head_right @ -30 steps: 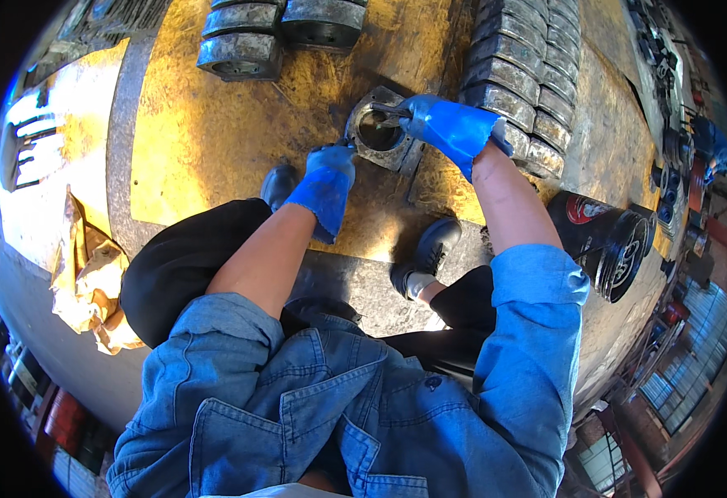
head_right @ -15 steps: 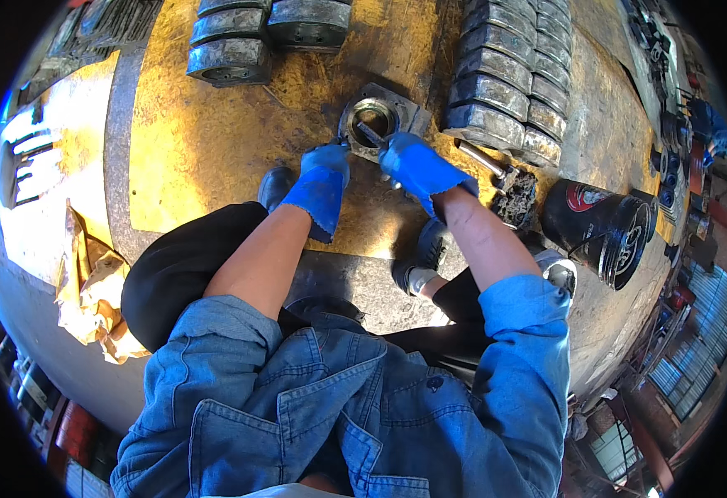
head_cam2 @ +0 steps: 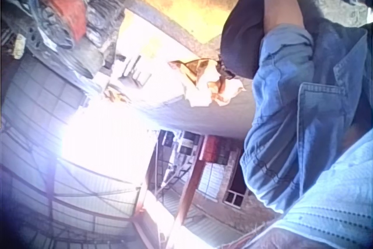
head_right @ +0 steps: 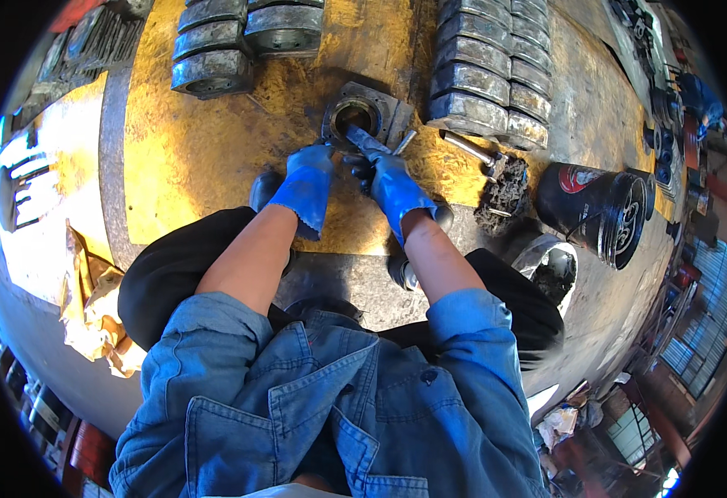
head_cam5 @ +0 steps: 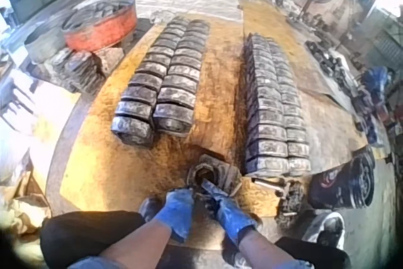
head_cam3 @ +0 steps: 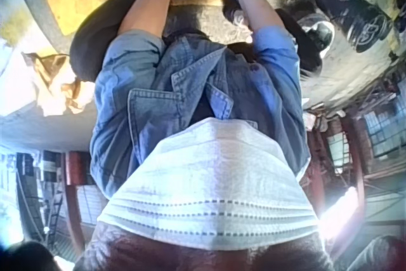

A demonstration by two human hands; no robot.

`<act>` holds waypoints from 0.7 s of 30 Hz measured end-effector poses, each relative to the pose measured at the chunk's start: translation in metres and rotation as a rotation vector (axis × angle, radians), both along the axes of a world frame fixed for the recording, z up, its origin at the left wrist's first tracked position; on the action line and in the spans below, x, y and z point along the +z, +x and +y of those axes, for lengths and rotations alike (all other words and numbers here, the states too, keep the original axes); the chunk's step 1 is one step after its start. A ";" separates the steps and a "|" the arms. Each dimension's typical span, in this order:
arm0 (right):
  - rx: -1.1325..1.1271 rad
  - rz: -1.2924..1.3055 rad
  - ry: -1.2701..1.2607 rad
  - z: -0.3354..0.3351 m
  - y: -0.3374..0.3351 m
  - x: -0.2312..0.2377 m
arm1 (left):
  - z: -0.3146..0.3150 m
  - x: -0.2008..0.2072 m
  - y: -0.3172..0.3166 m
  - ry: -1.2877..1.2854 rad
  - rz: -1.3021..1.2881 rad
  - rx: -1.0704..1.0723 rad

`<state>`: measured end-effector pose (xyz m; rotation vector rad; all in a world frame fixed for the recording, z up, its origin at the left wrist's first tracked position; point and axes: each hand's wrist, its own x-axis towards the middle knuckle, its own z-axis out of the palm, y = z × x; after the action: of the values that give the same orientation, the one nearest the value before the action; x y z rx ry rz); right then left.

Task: The person uses a hook tool to remove material from the center of a circular metal mold and then uses a scraper and trowel to clean the surfaces of numerous metal ingots arranged in rows on the floor.

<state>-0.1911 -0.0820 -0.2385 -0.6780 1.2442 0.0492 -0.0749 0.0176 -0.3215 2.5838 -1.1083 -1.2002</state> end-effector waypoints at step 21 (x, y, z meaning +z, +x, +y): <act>1.251 -0.081 -1.080 -0.088 0.076 -0.038 | 0.012 -0.041 -0.001 -0.068 -0.059 0.047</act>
<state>-0.1154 -0.1702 -0.2763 -2.2913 0.5048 0.3894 -0.0754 0.0292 -0.3628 2.5943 -1.0731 -1.0638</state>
